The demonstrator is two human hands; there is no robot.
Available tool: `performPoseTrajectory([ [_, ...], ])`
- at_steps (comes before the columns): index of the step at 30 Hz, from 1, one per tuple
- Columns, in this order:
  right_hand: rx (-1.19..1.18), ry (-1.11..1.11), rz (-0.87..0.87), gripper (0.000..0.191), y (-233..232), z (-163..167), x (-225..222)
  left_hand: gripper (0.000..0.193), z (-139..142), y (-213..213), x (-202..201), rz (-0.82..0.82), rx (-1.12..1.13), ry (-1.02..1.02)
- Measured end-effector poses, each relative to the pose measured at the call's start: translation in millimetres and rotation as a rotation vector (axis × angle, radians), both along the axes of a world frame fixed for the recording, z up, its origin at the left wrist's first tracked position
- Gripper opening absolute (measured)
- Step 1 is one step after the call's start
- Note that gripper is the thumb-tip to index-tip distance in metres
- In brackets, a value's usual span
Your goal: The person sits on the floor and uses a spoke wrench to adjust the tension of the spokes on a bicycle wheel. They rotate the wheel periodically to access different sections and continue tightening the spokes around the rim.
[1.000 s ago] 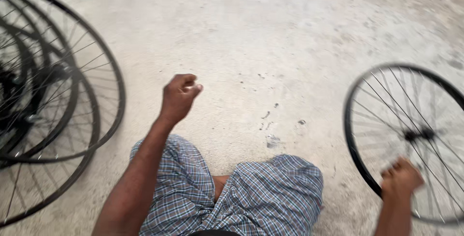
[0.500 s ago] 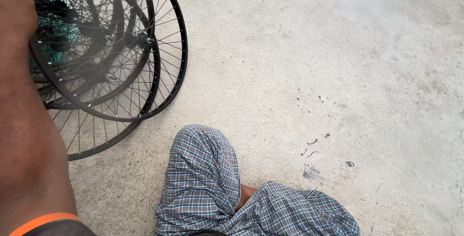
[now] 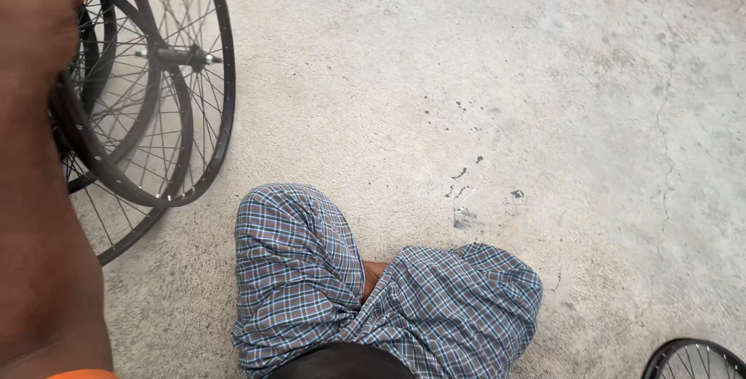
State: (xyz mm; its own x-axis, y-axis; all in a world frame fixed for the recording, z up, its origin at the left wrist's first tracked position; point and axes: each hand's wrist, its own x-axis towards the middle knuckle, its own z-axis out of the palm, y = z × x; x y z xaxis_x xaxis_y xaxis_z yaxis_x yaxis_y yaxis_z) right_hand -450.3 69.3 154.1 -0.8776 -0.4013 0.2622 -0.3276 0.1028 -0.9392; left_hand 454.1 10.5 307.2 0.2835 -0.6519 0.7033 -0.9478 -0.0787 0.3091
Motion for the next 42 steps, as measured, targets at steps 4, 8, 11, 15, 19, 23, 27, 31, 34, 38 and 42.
performPoseTrajectory([
  [4,-0.055,0.013,0.126,0.025,26.1,5.1,12.9,0.016,48.0,4.3,-78.3,-0.121,-0.028,0.048],
  [8,-0.152,-0.081,0.381,0.027,-2.5,2.8,55.5,0.02,86.6,37.4,-149.7,-0.258,0.043,0.328],
  [11,-0.209,-0.307,0.467,0.03,-44.7,2.3,93.0,0.015,98.2,55.2,-192.4,-0.406,0.015,0.653],
  [15,-0.199,-0.607,0.622,0.03,-79.4,16.8,112.0,0.019,88.8,64.6,-234.6,-0.794,-0.191,0.849],
  [19,-0.239,-0.765,0.683,0.026,-66.7,32.6,93.7,0.032,33.5,53.1,-286.3,-0.981,-0.257,1.167],
  [23,-0.368,-0.767,0.578,0.036,-4.8,38.8,60.7,0.043,-56.2,43.6,-337.8,-0.862,-0.094,1.395],
  [27,-0.026,-0.398,0.323,0.031,54.1,45.5,25.9,0.038,-136.8,49.9,-388.5,-0.629,0.199,1.548],
  [31,0.14,-0.286,0.308,0.028,82.5,44.7,-7.5,0.033,-193.9,79.1,-443.6,-0.567,0.311,1.672],
  [34,0.213,-0.264,0.278,0.027,83.4,32.7,-23.5,0.032,-214.9,90.9,-458.5,-0.472,0.375,1.704],
  [38,0.263,-0.148,0.367,0.027,64.2,18.3,-28.7,0.035,-218.6,98.0,-453.5,-0.474,0.316,1.682],
  [42,0.275,-0.061,0.43,0.029,28.9,23.8,-16.6,0.038,-206.4,105.4,-450.2,-0.443,0.133,1.746],
])
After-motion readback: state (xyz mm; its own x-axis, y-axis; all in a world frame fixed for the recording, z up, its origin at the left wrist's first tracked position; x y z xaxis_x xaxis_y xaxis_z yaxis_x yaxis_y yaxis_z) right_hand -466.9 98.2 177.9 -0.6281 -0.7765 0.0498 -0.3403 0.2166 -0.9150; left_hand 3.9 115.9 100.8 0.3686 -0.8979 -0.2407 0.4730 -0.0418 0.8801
